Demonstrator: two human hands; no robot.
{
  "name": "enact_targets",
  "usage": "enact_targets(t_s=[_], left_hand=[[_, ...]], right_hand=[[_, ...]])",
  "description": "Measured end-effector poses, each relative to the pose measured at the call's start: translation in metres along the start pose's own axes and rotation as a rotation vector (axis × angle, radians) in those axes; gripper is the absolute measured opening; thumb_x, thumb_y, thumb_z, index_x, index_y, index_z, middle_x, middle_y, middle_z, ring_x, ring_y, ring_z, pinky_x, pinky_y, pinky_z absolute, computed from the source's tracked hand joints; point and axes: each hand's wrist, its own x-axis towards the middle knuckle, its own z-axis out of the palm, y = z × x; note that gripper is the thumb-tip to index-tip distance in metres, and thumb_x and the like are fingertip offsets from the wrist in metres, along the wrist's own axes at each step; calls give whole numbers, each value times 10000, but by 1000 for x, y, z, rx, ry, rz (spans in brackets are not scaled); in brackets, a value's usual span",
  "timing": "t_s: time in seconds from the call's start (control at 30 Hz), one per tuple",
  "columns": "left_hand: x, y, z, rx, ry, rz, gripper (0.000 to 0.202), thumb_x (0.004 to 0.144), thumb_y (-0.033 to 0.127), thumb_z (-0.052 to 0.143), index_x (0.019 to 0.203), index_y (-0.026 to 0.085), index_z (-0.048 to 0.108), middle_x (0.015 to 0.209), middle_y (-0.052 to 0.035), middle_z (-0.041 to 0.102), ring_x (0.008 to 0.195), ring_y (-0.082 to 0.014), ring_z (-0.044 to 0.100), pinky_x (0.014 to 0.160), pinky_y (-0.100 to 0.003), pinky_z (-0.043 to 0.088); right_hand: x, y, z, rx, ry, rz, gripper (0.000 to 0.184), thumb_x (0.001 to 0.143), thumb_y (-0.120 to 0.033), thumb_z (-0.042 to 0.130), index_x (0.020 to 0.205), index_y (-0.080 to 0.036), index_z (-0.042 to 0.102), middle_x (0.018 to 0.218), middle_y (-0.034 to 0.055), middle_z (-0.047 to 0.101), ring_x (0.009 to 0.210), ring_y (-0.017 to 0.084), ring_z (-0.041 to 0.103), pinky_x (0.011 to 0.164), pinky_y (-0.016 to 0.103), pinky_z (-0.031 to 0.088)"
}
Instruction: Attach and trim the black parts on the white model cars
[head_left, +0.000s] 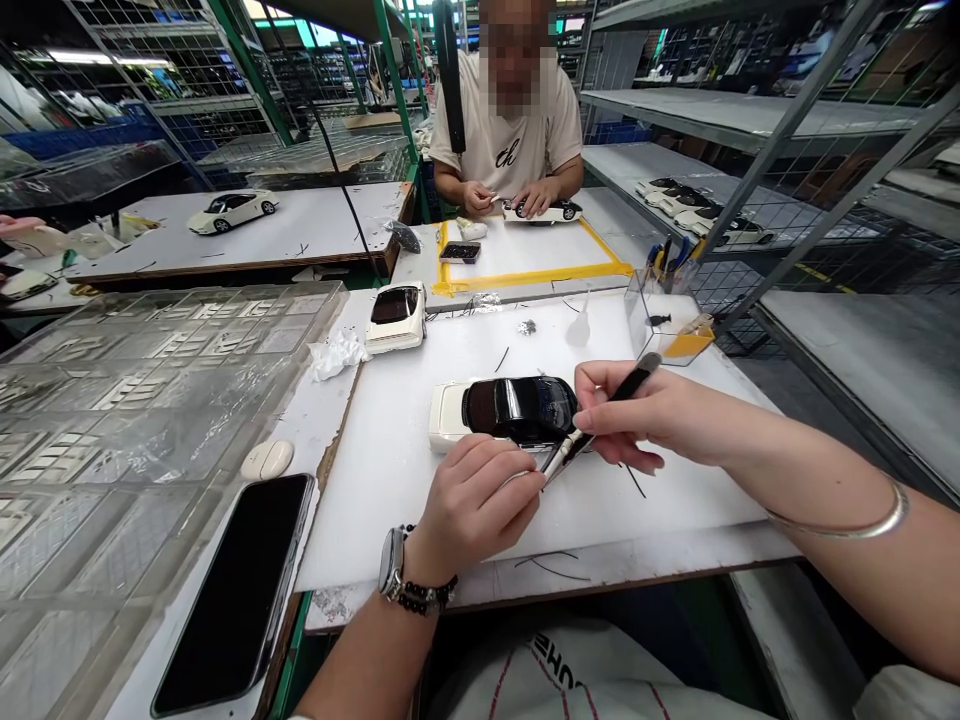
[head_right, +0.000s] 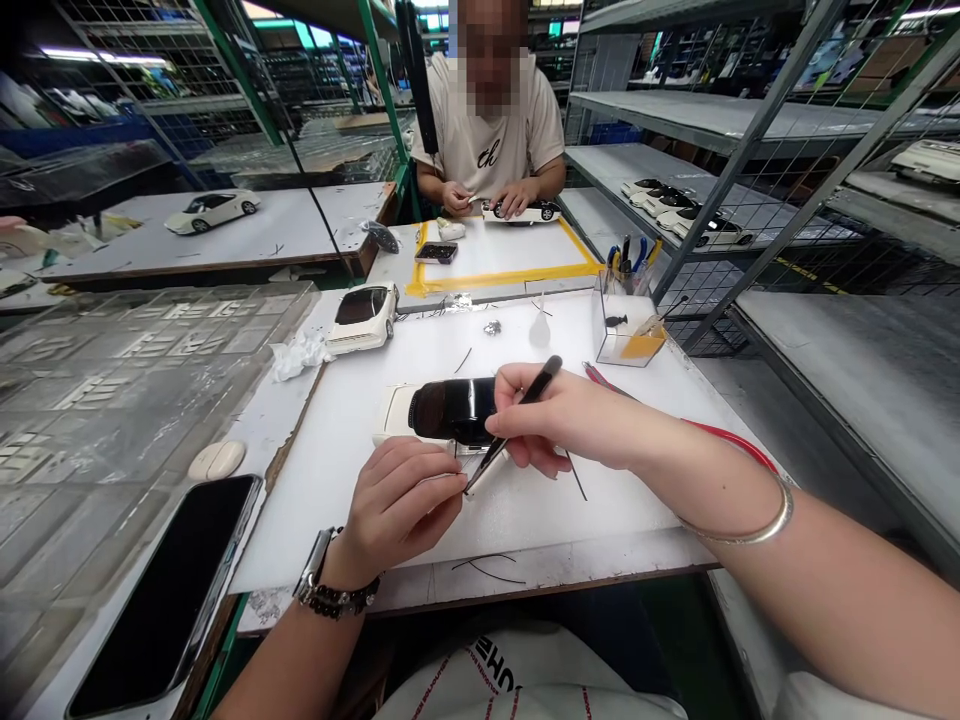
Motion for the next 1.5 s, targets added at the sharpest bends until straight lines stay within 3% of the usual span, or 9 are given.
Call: enact_targets(t_s=[0.23, 0.5, 0.6, 0.73, 0.87, 1.0, 1.37, 1.43, 1.5], left_hand=[[2, 1, 3, -94, 39, -126, 170, 736, 8, 629, 816, 156, 605, 781, -38, 686, 739, -163, 626, 676, -322, 498], [5, 6, 1, -320, 31, -456, 147, 735, 23, 599, 750, 167, 620, 763, -34, 657, 766, -165, 612, 710, -320, 506], [6, 6, -2, -445, 14, -610, 153, 725, 21, 597, 729, 168, 638, 768, -35, 656, 774, -162, 618, 733, -313, 506], [7, 4, -5, -622, 23, -795, 126, 728, 51, 636, 698, 173, 644, 763, -27, 653, 761, -153, 618, 746, -300, 496], [7, 2, -5, -768, 49, -921, 94, 736, 108, 676, 675, 171, 641, 755, -26, 635, 752, -145, 604, 722, -281, 485], [6, 1, -5, -804, 59, -939, 100, 728, 109, 686, 668, 170, 637, 754, -23, 624, 755, -141, 593, 727, -277, 471], [4, -2, -7, -822, 31, -924, 107, 757, 150, 694, 677, 176, 627, 771, -22, 610, 779, -146, 583, 761, -294, 460], [3, -2, -8, -788, 3, -914, 56, 766, 158, 687, 752, 187, 641, 834, -26, 615, 835, -156, 585, 797, -302, 461], [2, -3, -8, -727, -31, -925, 199, 756, 158, 695, 939, 217, 645, 983, -37, 614, 947, -176, 577, 861, -317, 455]], right_hand=[[3, -2, -3, 4, -7, -6, 292, 770, -322, 654, 707, -184, 405, 511, -20, 560, 341, 65, 425, 318, 148, 237], [9, -13, -2, -1, 10, -48, 264, 778, -286, 627, 708, -182, 395, 502, -12, 556, 334, 66, 422, 311, 147, 236], [5, -8, -7, 32, 26, -239, 259, 827, -285, 622, 742, -184, 400, 534, -18, 564, 364, 71, 451, 325, 152, 285], [-12, 16, -13, -88, 44, -592, 153, 867, -190, 611, 870, -201, 459, 729, -6, 607, 550, 85, 563, 468, 185, 455], [-23, 46, -11, -240, 2, -732, 223, 840, -80, 611, 961, -229, 498, 879, 7, 619, 759, 107, 617, 625, 209, 527], [-19, 59, -5, -275, -11, -789, 219, 839, -86, 616, 973, -223, 511, 890, 10, 619, 814, 119, 622, 709, 245, 531], [-12, 61, -1, -277, 26, -800, 180, 849, -52, 574, 929, -202, 515, 876, 13, 620, 779, 102, 617, 676, 222, 523], [-12, 61, 0, -227, 26, -792, 154, 862, -70, 566, 921, -202, 513, 871, 18, 626, 762, 107, 623, 633, 218, 528], [-10, 60, 0, -153, 46, -778, 120, 882, -99, 555, 908, -206, 506, 869, 19, 633, 732, 109, 623, 591, 220, 528]])
